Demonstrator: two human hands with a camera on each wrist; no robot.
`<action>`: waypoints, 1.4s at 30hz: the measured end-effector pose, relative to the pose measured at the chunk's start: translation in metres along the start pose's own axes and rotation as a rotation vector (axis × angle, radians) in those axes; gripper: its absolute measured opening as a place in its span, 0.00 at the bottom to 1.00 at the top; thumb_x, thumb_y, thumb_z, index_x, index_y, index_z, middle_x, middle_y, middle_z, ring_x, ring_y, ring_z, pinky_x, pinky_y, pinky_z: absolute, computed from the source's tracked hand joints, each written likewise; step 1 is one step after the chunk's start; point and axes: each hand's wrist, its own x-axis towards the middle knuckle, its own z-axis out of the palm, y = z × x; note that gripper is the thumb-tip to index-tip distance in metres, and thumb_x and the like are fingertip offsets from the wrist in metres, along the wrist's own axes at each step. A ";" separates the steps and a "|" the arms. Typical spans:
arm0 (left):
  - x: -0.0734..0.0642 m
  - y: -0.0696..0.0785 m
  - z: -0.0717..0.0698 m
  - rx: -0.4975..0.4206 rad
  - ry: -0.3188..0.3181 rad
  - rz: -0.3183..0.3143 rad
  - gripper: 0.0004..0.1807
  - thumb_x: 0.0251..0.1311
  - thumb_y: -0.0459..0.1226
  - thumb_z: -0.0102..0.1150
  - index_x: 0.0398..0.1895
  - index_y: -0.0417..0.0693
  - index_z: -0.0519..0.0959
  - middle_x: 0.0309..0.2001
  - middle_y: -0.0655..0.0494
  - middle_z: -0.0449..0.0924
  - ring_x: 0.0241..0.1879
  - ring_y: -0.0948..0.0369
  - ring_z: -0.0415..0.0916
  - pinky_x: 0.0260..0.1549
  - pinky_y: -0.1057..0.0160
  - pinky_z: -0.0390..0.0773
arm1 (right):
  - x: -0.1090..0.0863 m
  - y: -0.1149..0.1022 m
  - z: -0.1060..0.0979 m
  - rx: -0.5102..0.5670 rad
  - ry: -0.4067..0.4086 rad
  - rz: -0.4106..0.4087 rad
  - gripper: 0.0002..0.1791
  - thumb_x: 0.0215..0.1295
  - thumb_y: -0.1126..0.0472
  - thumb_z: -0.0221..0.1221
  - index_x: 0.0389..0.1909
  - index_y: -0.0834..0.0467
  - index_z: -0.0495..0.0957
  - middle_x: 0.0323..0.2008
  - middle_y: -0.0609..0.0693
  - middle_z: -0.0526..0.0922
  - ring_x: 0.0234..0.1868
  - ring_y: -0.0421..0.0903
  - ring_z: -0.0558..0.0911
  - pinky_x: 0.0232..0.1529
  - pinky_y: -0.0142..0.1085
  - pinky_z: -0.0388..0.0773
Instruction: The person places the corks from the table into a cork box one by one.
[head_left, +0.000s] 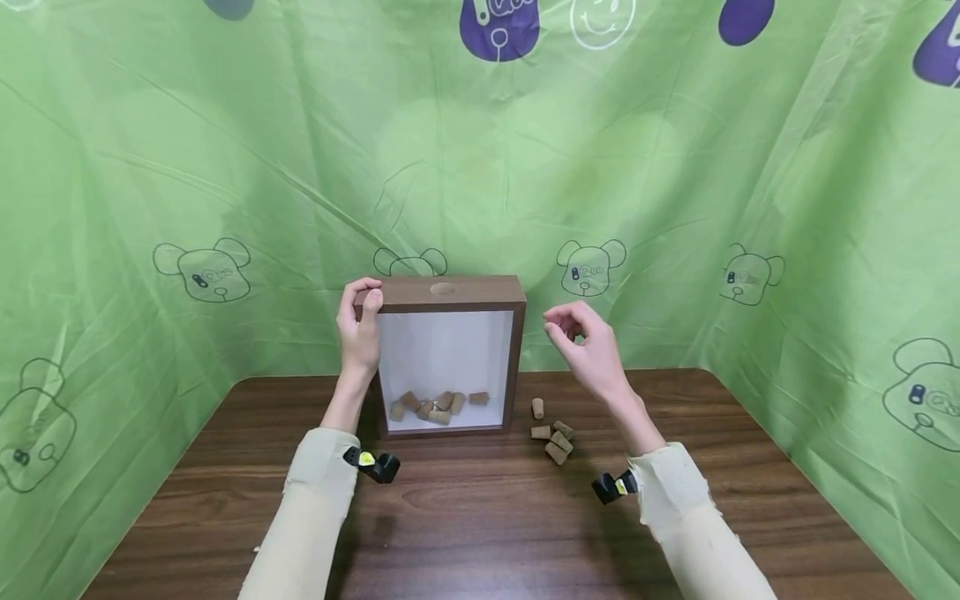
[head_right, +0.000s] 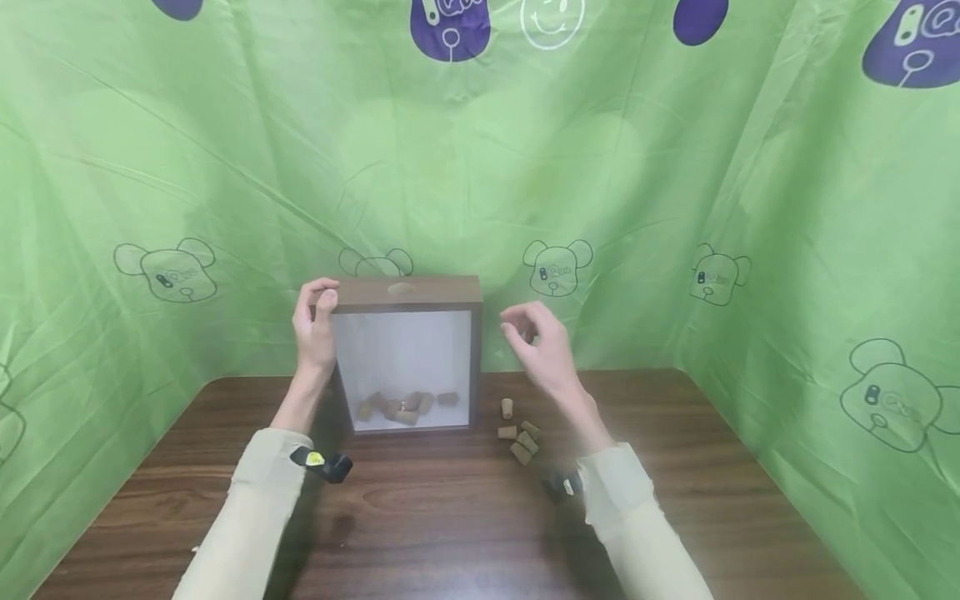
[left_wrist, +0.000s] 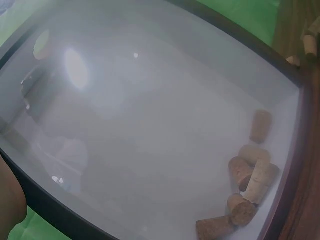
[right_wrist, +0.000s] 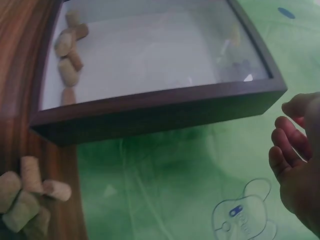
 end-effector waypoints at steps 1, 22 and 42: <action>0.000 0.000 0.000 0.000 -0.001 0.000 0.19 0.64 0.41 0.52 0.51 0.35 0.75 0.51 0.51 0.75 0.52 0.67 0.68 0.56 0.64 0.63 | -0.002 0.002 0.000 -0.006 -0.008 0.004 0.07 0.63 0.72 0.60 0.42 0.66 0.81 0.34 0.60 0.80 0.32 0.45 0.75 0.35 0.28 0.73; -0.002 0.004 -0.002 -0.006 0.009 -0.002 0.17 0.64 0.40 0.53 0.50 0.38 0.76 0.51 0.50 0.76 0.49 0.68 0.69 0.53 0.65 0.64 | -0.049 0.097 0.003 -0.153 -0.264 0.068 0.07 0.63 0.64 0.64 0.42 0.53 0.82 0.35 0.46 0.80 0.33 0.40 0.76 0.34 0.30 0.74; -0.001 0.003 -0.002 0.017 0.003 -0.016 0.19 0.64 0.41 0.53 0.51 0.35 0.75 0.52 0.56 0.76 0.50 0.68 0.68 0.52 0.65 0.64 | -0.087 0.134 0.001 -0.197 -0.443 0.084 0.09 0.58 0.70 0.64 0.41 0.62 0.81 0.37 0.53 0.81 0.35 0.37 0.77 0.37 0.36 0.77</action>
